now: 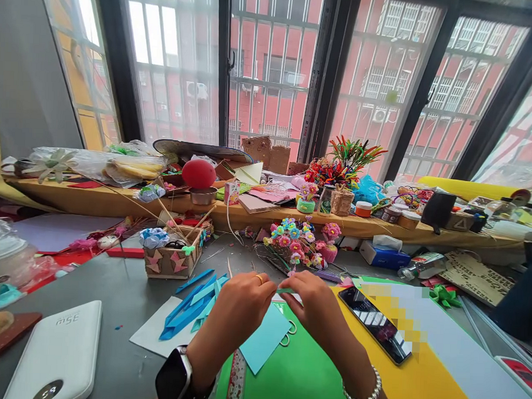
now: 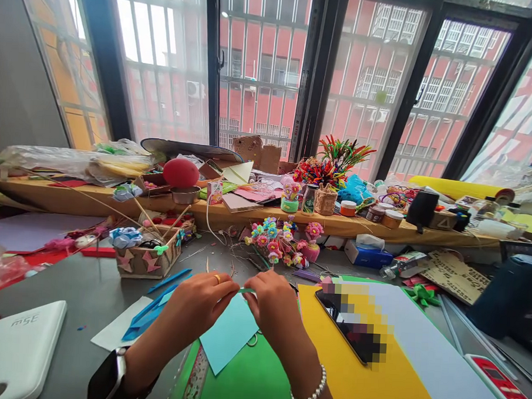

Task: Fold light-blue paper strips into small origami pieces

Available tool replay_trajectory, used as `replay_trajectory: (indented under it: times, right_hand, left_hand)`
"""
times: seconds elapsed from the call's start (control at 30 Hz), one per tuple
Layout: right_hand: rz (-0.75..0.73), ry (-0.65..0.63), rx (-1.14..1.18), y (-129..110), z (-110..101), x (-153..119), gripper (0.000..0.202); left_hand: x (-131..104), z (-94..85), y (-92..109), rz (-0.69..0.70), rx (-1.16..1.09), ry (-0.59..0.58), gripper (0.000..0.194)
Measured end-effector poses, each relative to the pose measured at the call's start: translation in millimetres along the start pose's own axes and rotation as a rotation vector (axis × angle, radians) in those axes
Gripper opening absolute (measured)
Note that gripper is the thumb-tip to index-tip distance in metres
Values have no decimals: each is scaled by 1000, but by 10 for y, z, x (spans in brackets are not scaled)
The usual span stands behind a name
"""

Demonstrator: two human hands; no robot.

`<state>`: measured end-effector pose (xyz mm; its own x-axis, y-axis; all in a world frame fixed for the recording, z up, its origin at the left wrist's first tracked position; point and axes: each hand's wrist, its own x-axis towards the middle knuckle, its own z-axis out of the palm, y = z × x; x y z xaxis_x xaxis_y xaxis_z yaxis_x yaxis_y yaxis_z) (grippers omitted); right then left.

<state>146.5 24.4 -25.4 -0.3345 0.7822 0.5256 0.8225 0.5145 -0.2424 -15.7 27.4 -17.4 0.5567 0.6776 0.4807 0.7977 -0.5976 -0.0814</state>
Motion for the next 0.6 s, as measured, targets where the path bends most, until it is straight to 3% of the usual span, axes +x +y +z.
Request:
replay_trajectory:
  times: [0.3,0.6]
  right_hand:
    - [41,-39,-84,84,-7,-21,18]
    - [10,-20,-123,93,-20,-29,18]
  left_hand:
    - [-28,-59,-98,-44,-8,24,19]
    - [7,-30,-45,-107,4,114,14]
